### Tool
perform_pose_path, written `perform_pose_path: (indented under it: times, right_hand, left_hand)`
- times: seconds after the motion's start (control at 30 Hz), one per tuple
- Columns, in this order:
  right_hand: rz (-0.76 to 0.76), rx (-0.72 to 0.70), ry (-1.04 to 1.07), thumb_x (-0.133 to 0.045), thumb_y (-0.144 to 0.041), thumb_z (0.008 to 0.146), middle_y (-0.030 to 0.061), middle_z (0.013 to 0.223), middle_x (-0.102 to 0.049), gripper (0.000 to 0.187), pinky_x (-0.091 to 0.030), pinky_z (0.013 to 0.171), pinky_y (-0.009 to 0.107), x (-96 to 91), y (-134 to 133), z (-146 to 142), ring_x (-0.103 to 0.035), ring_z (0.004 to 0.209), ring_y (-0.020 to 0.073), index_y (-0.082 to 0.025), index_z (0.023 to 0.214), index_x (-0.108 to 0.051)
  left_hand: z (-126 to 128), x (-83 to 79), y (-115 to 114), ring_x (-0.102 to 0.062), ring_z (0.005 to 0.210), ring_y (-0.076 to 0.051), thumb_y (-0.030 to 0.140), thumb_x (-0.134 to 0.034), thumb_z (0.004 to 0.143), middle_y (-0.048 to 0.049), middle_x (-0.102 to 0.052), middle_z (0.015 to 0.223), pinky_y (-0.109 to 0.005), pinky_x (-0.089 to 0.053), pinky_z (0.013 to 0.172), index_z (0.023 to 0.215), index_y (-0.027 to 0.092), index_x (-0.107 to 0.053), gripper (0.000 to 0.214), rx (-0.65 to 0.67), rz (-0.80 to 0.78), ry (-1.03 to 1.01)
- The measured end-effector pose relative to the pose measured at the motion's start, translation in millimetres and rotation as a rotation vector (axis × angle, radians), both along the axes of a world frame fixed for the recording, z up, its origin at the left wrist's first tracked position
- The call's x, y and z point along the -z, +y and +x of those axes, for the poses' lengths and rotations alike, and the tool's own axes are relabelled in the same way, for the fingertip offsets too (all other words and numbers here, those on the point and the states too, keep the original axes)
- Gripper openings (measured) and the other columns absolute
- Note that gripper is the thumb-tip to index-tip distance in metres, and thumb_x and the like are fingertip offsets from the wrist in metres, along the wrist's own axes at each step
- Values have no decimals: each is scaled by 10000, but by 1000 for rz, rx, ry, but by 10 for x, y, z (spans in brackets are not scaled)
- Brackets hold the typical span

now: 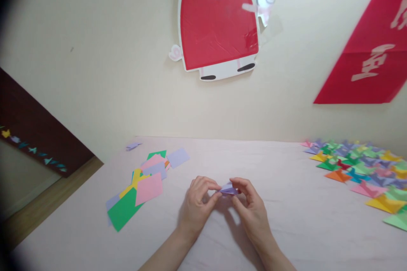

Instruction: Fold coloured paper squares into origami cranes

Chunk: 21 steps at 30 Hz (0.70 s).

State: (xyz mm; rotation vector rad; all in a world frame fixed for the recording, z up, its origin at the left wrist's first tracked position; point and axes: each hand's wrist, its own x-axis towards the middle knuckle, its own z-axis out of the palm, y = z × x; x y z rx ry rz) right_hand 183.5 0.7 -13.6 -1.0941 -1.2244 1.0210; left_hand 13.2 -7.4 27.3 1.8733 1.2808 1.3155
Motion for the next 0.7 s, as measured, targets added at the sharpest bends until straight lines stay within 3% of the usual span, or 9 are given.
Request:
perform_pose_path:
  times: [0.33,0.53,0.7]
  right_hand:
    - [78,105,-199,-673,-396,806,46,967,-650,260,-468,851,345,-65,-47,-14,-560,879,208,-234,1009,-654]
    - [80,69,-171,-674,-371,807,49,942,-642,248,-478,820,341,-6,-15,-5,-562,881,210,-221,1001,-639]
    - [144,69,-277,-634,-367,839,46,956,-635,213,-467,827,372,-49,-22,-9,-558,900,224,-245,1012,-651]
  left_hand:
    - [19,-18,-14,-586,857,-228,177,-704,830,-18,-691,838,-346,-350,794,824,242,-676,71,-34,25,78]
    - [23,-17,-10,-590,848,-211,182,-695,845,-6,-686,830,-336,-364,789,811,228,-654,70,-45,48,104]
    - [32,-9,-25,-580,829,-185,165,-677,865,11,-668,811,-320,-365,778,798,208,-627,94,-61,91,150]
